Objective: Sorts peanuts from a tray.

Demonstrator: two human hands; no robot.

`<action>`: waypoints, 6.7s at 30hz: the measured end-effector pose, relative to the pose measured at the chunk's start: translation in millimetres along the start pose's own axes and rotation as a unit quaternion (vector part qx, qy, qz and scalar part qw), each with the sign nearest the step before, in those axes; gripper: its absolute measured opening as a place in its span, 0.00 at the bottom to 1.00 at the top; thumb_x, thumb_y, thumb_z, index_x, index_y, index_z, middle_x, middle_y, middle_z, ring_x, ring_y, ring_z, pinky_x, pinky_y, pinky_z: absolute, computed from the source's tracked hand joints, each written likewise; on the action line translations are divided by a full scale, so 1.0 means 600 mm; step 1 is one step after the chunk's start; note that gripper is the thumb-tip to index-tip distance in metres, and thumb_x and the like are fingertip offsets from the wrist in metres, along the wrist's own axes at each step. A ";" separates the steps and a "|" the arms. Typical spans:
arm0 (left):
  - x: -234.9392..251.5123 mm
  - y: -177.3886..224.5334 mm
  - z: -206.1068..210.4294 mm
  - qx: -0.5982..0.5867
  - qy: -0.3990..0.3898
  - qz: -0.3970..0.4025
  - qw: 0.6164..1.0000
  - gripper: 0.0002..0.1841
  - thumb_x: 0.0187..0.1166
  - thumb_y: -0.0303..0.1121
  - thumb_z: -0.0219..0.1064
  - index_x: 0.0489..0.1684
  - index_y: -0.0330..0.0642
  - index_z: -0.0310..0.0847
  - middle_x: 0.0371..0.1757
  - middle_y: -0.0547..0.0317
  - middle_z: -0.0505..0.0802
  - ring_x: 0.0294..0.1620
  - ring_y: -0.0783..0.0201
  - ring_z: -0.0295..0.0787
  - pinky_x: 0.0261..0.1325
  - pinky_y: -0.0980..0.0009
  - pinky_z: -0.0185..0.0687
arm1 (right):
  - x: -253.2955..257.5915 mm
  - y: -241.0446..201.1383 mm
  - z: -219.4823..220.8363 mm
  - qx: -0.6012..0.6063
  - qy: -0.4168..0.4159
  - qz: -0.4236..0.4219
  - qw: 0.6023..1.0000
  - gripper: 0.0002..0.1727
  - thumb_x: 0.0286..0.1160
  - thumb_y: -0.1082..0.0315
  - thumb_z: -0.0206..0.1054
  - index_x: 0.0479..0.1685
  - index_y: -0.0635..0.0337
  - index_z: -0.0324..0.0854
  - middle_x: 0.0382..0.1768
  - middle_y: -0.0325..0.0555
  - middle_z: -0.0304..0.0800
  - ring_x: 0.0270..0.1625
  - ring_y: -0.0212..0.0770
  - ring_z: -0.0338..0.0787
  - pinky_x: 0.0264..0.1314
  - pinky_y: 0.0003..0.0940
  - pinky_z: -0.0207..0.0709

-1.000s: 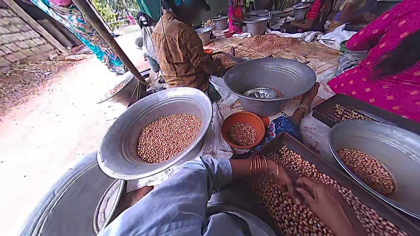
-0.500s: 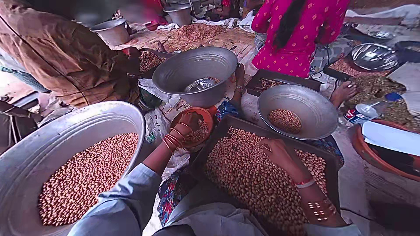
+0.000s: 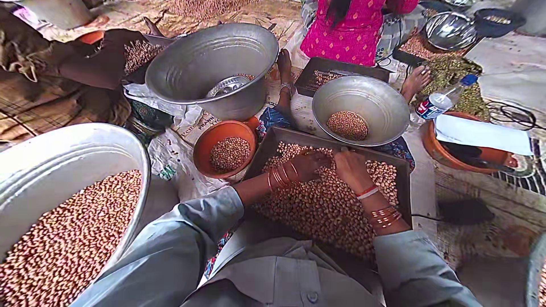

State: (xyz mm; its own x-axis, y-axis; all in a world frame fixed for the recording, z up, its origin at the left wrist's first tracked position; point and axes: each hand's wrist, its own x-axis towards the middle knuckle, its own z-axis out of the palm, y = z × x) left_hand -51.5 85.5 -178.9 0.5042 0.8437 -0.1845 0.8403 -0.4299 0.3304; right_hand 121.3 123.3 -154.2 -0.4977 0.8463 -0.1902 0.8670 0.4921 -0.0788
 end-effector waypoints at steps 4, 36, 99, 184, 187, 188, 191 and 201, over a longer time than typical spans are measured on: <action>-0.050 -0.057 -0.015 0.022 -0.013 -0.094 0.995 0.29 0.77 0.36 0.75 0.79 0.41 0.77 0.84 0.42 0.77 0.87 0.41 0.68 0.85 0.37 0.60 | -0.031 -0.071 0.010 0.003 -0.083 -0.111 0.990 0.25 0.80 0.76 0.60 0.79 0.65 0.73 0.72 0.68 0.77 0.61 0.66 0.88 0.59 0.60 0.80; 0.004 -0.057 -0.019 -0.111 0.136 -0.202 0.964 0.11 0.79 0.32 0.66 0.49 0.38 0.90 0.42 0.44 0.95 0.46 0.42 0.94 0.53 0.38 0.85 | 0.073 0.015 0.058 0.029 0.179 -0.125 0.975 0.10 0.80 0.71 0.64 0.48 0.55 0.92 0.40 0.56 0.94 0.38 0.60 0.94 0.34 0.56 0.79; -0.012 -0.099 -0.013 -0.563 0.168 -0.162 0.793 0.13 0.80 0.26 0.45 0.46 0.40 0.77 0.25 0.66 0.84 0.17 0.75 0.77 0.19 0.79 0.71 | 0.031 0.077 -0.002 0.006 -0.054 -0.030 0.998 0.08 0.71 0.64 0.74 0.42 0.57 0.92 0.41 0.57 0.93 0.49 0.62 0.92 0.47 0.63 0.78; -0.073 -0.096 -0.017 -0.086 0.110 -0.296 0.945 0.12 0.80 0.37 0.71 0.54 0.42 0.92 0.52 0.41 0.96 0.58 0.38 0.93 0.64 0.32 0.81 | 0.047 -0.062 0.102 0.124 0.135 -0.222 0.958 0.17 0.86 0.70 0.58 0.62 0.51 0.89 0.44 0.57 0.94 0.42 0.61 0.94 0.41 0.59 0.83; -0.083 -0.116 -0.023 -0.257 0.183 -0.277 0.908 0.10 0.82 0.32 0.69 0.50 0.34 0.90 0.40 0.50 0.95 0.41 0.58 0.91 0.52 0.57 0.86 | 0.046 -0.063 0.100 0.137 0.138 -0.222 0.956 0.15 0.84 0.72 0.60 0.60 0.54 0.90 0.45 0.59 0.94 0.42 0.63 0.94 0.40 0.60 0.83; -0.086 -0.118 -0.022 -0.334 0.203 -0.266 0.881 0.09 0.85 0.31 0.66 0.48 0.34 0.86 0.32 0.59 0.91 0.28 0.71 0.85 0.35 0.72 0.82 | 0.046 -0.061 0.101 0.142 0.140 -0.223 0.954 0.15 0.84 0.72 0.60 0.59 0.55 0.90 0.45 0.59 0.94 0.42 0.63 0.94 0.41 0.61 0.83; -0.087 -0.113 -0.018 -0.325 0.173 -0.248 0.896 0.07 0.83 0.28 0.66 0.49 0.35 0.87 0.33 0.58 0.90 0.28 0.70 0.83 0.36 0.70 0.80 | 0.049 -0.059 0.104 0.156 0.130 -0.221 0.954 0.13 0.82 0.69 0.62 0.56 0.55 0.90 0.40 0.58 0.94 0.41 0.62 0.94 0.41 0.61 0.82; -0.069 -0.063 -0.008 -0.083 0.082 -0.238 0.964 0.10 0.81 0.31 0.69 0.54 0.45 0.93 0.52 0.43 0.96 0.57 0.38 0.93 0.62 0.32 0.81 | 0.058 0.013 0.036 0.636 0.078 -0.070 0.765 0.09 0.86 0.68 0.52 0.44 0.55 0.79 0.23 0.30 0.71 0.19 0.23 0.67 0.19 0.18 0.58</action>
State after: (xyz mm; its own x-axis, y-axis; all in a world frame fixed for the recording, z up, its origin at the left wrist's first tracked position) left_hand -104.9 68.6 -179.1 0.0193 0.9781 -0.2073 0.9181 0.0648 0.3910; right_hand 111.2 152.4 -182.5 -0.4988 0.8665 0.0181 0.0805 0.0671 -0.9945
